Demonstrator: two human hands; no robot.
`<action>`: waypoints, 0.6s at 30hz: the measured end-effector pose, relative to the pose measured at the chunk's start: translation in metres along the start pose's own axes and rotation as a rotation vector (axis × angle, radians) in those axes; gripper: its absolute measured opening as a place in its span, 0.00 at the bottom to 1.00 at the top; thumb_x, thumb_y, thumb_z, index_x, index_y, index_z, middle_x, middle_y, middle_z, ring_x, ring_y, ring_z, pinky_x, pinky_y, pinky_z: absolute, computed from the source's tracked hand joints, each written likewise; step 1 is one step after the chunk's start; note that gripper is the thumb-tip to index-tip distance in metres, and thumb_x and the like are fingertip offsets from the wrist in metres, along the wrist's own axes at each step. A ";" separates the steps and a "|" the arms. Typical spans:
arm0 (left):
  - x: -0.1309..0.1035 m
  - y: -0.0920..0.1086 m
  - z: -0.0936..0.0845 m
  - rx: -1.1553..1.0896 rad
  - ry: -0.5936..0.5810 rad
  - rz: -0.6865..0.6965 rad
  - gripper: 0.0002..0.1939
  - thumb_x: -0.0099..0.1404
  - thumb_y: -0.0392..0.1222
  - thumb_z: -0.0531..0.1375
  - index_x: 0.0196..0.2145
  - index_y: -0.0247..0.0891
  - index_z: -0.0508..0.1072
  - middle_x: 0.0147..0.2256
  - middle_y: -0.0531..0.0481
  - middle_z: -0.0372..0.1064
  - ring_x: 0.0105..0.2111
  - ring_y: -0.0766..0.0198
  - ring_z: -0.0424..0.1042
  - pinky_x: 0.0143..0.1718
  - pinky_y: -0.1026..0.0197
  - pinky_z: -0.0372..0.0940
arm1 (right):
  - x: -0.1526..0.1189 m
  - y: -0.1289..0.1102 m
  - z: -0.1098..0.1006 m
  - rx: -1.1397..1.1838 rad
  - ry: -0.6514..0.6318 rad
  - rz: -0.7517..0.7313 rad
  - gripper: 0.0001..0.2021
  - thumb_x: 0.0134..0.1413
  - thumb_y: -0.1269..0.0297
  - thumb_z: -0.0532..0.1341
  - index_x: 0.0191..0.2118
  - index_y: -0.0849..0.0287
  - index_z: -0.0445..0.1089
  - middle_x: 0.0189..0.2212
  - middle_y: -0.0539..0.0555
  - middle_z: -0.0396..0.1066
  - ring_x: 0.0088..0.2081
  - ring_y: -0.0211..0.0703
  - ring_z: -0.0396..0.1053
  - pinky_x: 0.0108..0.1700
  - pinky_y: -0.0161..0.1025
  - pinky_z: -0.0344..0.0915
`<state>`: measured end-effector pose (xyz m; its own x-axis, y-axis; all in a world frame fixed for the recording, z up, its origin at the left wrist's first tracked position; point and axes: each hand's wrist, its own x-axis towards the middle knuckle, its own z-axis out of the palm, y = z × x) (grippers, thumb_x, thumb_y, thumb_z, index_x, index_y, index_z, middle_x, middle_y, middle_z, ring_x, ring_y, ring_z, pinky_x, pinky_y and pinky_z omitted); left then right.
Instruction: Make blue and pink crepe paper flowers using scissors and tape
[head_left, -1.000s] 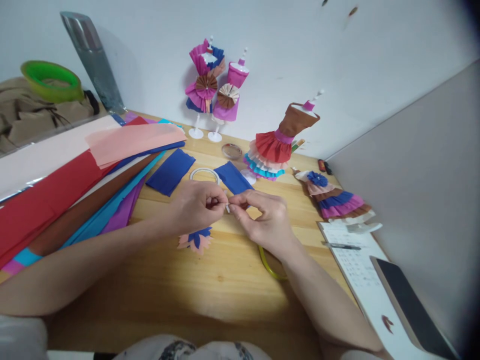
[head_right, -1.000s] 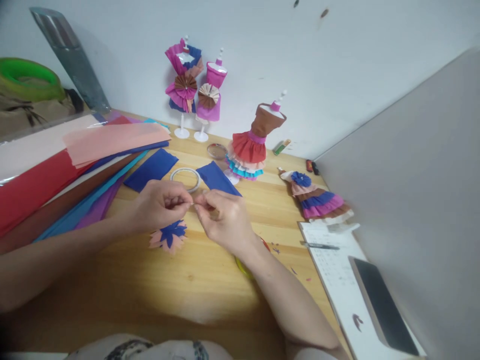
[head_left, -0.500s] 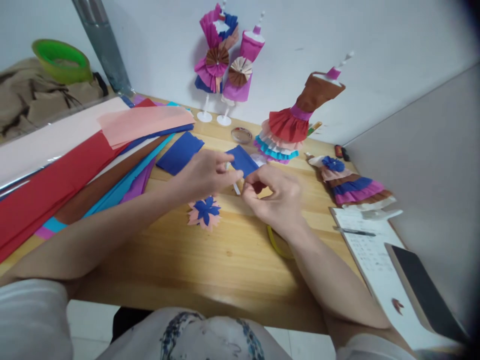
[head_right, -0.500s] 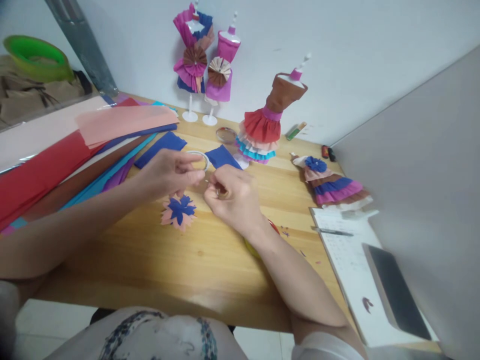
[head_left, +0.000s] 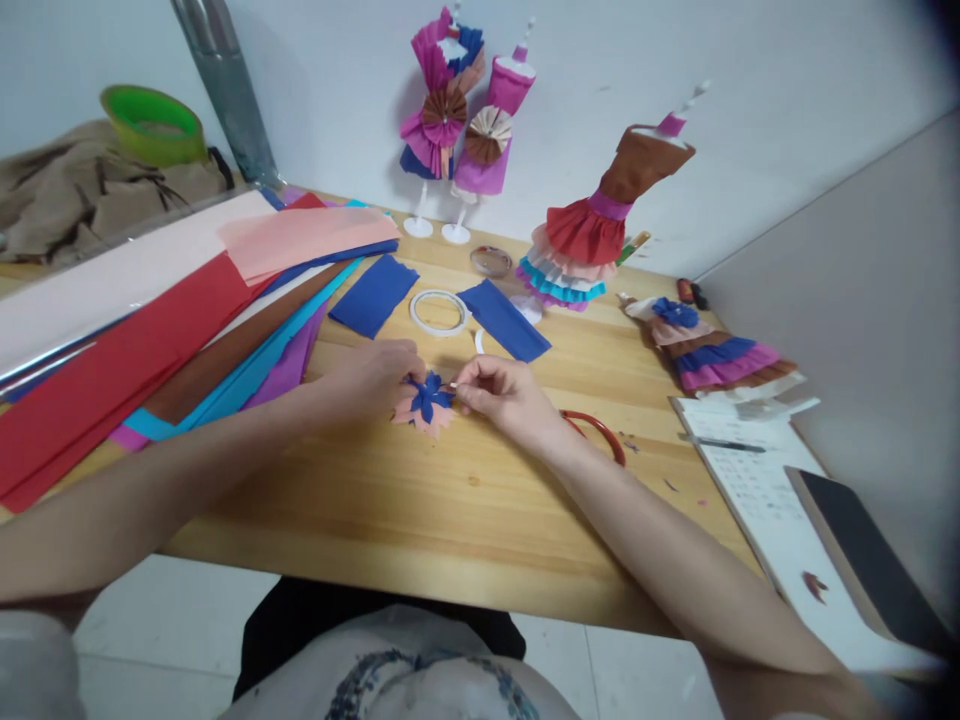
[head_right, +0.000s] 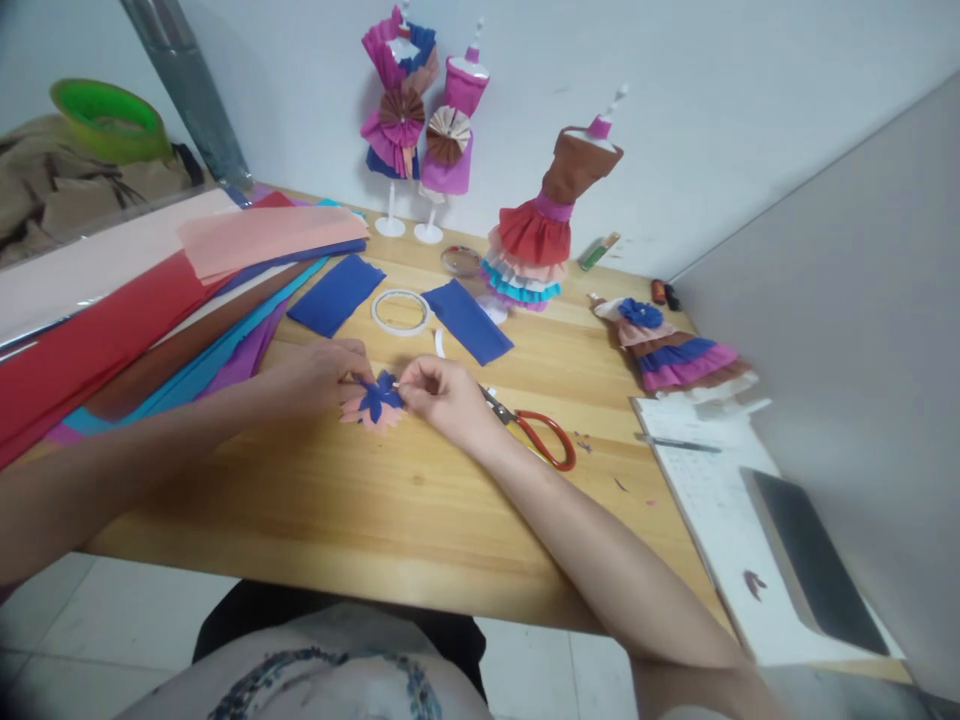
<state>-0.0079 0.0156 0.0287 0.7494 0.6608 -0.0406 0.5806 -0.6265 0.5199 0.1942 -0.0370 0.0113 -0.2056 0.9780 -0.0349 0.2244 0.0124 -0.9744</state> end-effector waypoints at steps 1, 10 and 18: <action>0.001 -0.002 0.004 -0.010 0.032 -0.014 0.12 0.60 0.32 0.56 0.22 0.36 0.75 0.27 0.50 0.70 0.29 0.66 0.68 0.33 0.65 0.58 | -0.002 0.005 0.002 0.002 0.024 -0.009 0.08 0.45 0.60 0.64 0.25 0.59 0.67 0.19 0.47 0.66 0.22 0.35 0.62 0.28 0.35 0.58; -0.004 0.003 0.012 -0.018 0.160 0.016 0.09 0.57 0.30 0.56 0.21 0.35 0.71 0.26 0.50 0.69 0.29 0.64 0.67 0.32 0.63 0.57 | -0.001 0.019 0.013 -0.292 0.147 -0.112 0.06 0.51 0.65 0.60 0.25 0.58 0.67 0.21 0.49 0.67 0.24 0.38 0.63 0.28 0.36 0.58; -0.015 0.009 0.012 -0.118 0.136 -0.061 0.08 0.53 0.31 0.57 0.20 0.36 0.72 0.23 0.51 0.69 0.24 0.66 0.64 0.26 0.64 0.52 | -0.001 0.014 0.015 -0.526 0.117 -0.367 0.08 0.53 0.75 0.60 0.26 0.58 0.69 0.26 0.51 0.66 0.30 0.39 0.65 0.33 0.36 0.60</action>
<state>-0.0097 -0.0046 0.0232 0.6592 0.7510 0.0368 0.5761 -0.5359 0.6172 0.1835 -0.0412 -0.0055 -0.2591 0.9066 0.3332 0.6021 0.4213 -0.6782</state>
